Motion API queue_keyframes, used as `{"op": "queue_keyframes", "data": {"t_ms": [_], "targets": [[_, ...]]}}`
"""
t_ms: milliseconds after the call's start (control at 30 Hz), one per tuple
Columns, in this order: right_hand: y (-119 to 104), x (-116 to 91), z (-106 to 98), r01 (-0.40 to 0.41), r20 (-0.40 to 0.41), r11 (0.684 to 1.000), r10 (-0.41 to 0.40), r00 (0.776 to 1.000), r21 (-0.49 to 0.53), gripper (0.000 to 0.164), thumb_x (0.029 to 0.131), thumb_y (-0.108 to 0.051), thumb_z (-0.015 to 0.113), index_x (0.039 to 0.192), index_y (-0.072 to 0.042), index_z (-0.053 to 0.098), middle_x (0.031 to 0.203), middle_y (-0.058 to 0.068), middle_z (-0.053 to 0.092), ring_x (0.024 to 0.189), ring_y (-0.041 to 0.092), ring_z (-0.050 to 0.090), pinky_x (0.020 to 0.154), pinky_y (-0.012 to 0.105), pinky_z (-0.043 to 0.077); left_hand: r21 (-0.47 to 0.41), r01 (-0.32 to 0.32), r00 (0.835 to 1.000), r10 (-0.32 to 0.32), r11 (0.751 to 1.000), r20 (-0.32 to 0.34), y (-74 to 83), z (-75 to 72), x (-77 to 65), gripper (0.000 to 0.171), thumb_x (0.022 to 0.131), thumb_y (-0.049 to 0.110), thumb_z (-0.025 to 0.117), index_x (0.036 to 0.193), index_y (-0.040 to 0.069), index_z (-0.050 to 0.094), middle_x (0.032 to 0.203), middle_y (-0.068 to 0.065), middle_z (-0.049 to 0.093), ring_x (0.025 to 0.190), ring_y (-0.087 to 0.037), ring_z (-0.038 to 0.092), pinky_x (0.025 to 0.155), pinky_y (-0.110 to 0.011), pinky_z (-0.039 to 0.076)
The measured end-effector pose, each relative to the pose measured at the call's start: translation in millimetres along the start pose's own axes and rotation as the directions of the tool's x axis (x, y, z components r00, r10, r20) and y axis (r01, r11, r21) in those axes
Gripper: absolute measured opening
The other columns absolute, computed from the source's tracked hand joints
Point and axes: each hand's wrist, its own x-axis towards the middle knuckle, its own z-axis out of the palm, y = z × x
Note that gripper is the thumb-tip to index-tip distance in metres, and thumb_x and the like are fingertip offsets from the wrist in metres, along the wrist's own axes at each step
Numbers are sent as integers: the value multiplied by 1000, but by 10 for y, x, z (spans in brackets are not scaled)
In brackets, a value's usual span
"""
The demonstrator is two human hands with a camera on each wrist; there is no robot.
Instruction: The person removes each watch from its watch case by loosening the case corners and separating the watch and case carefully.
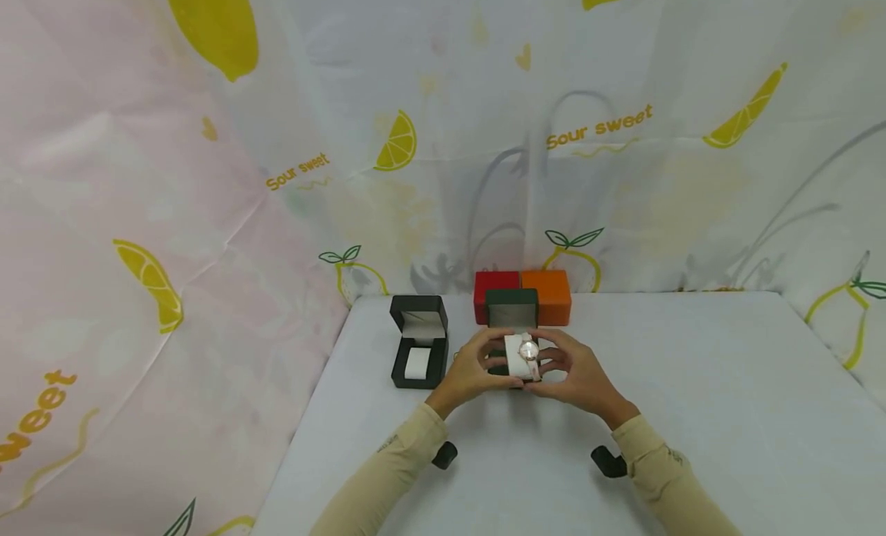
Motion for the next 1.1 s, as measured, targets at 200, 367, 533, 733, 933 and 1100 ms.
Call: {"op": "queue_keyframes", "data": {"t_ms": [200,367,533,733,933,1100], "targets": [[-17,3,30,86,-59,995,-88,994,-42,78,62,3,90,130,4,53,120,16,58,87,22,68,75,40,58,-36,21,1000,-20,999,9,-18,-21,-4,75,71,-5,84,137,3,49,129,-5,48,116,-23,55,94,-38,52],[-252,45,24,44,-52,999,-43,998,5,74,64,6,88,128,10,51,119,22,55,89,24,65,74,44,58,-69,36,999,-34,997,34,-8,-39,-5,73,74,-4,82,139,3,48,130,-10,47,116,-24,55,95,-41,51],[-345,115,33,-53,3,998,53,999,-39,77,65,0,90,128,7,46,123,17,49,92,20,61,71,38,59,-92,46,998,-41,995,55,-18,-65,-4,73,77,-9,78,142,-2,43,135,-11,46,119,-30,53,95,-44,51],[-242,143,36,-80,44,995,82,996,-53,79,60,-3,93,123,3,44,115,12,48,90,27,58,70,36,60,-102,54,993,-42,993,108,9,-84,4,70,77,-6,79,139,4,47,134,-9,48,118,-31,53,93,-42,52],[-68,136,50,-202,144,979,205,968,-36,83,55,-19,98,111,-9,37,105,8,46,91,26,57,73,29,57,-104,110,973,-86,988,215,78,-109,12,67,76,-6,79,136,3,50,134,-8,48,116,-22,56,93,-52,50],[-88,159,96,-184,230,977,204,952,-107,84,51,-32,99,97,-11,32,92,8,44,81,21,53,60,26,51,-98,116,959,-85,988,270,106,-123,12,68,70,-14,80,130,-2,49,132,-12,49,117,-21,55,92,-51,51]]}}
